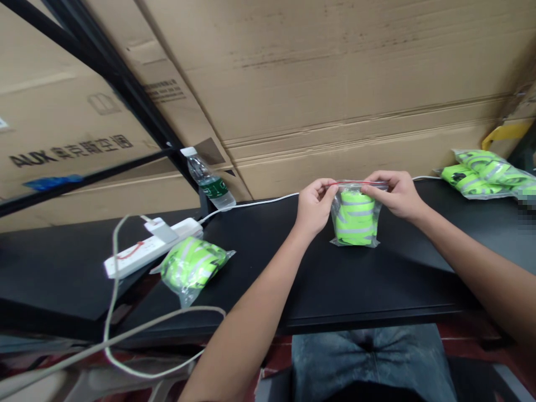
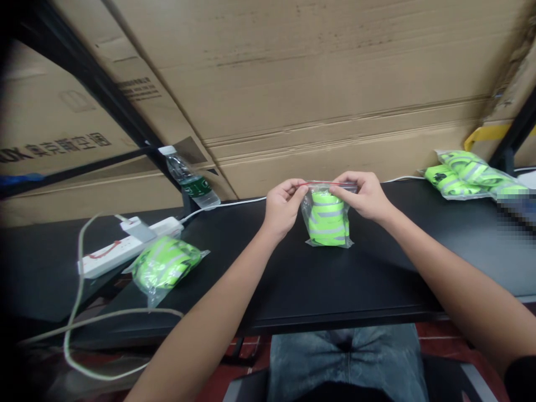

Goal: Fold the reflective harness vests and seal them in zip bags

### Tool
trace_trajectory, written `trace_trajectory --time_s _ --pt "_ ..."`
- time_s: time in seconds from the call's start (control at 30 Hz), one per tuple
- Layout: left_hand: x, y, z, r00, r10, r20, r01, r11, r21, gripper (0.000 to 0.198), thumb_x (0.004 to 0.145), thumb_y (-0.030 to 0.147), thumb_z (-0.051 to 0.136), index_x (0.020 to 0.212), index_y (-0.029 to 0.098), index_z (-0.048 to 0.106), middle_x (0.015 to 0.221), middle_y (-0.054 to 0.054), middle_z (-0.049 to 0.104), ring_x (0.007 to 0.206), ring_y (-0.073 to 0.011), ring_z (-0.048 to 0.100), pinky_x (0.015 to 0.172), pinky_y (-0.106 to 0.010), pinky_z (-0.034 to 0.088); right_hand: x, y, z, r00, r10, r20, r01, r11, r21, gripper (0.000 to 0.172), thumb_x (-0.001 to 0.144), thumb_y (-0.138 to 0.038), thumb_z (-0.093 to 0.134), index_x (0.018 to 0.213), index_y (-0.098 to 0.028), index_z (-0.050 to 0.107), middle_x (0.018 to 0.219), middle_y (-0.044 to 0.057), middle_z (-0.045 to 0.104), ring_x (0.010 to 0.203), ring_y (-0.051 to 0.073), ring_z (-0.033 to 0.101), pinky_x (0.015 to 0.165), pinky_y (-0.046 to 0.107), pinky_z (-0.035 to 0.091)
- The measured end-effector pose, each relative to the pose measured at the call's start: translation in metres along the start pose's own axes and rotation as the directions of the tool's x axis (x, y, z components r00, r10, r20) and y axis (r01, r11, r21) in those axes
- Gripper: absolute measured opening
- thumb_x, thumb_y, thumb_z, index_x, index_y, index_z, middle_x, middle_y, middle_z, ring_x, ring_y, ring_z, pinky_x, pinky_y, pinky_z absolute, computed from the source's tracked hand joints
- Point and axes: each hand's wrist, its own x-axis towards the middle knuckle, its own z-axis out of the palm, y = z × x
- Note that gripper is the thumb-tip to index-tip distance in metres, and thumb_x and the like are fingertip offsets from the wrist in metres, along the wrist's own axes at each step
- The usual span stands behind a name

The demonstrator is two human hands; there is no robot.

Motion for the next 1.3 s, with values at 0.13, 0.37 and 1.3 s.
trace_trajectory --time_s 0.13,0.37,1.3 --pt "-0.001 0.0 0.0 0.998 -0.004 0.064 0.007 0.999 -0.047 0.018 0.078 0.029 0.076 0.09 0.017 0.07 0.088 -0.006 0.075 0.082 -0.0182 0.069 0.078 -0.031 0.054 -0.001 -0.001 0.0 0.999 -0.051 -0.005 0.051 0.996 -0.078 0.025 0.081 -0.042 0.075 0.079 -0.018 0.071 0.068 0.002 0.067 0.059 0.013 0.056 0.055 0.027 0.042" --pt "0.0 -0.002 0.004 0.997 -0.005 0.08 -0.001 0.998 0.067 0.011 0.08 0.026 0.071 0.085 0.016 0.068 0.079 -0.003 0.07 0.068 -0.0126 0.061 0.065 -0.025 0.049 -0.002 -0.008 0.002 0.994 -0.11 -0.003 0.109 0.984 -0.138 0.025 0.082 -0.04 0.072 0.077 -0.016 0.069 0.065 0.0 0.063 0.055 0.01 0.051 0.052 0.025 0.038" --pt "-0.019 0.01 0.017 0.992 0.051 0.116 -0.051 0.999 0.001 0.02 0.077 0.037 0.075 0.078 0.018 0.068 0.073 0.0 0.067 0.065 -0.0133 0.06 0.063 -0.026 0.047 -0.007 -0.021 0.007 0.983 -0.164 0.08 0.176 0.97 -0.17 0.021 0.085 -0.035 0.067 0.079 -0.015 0.064 0.071 0.002 0.062 0.062 0.011 0.054 0.057 0.024 0.041"
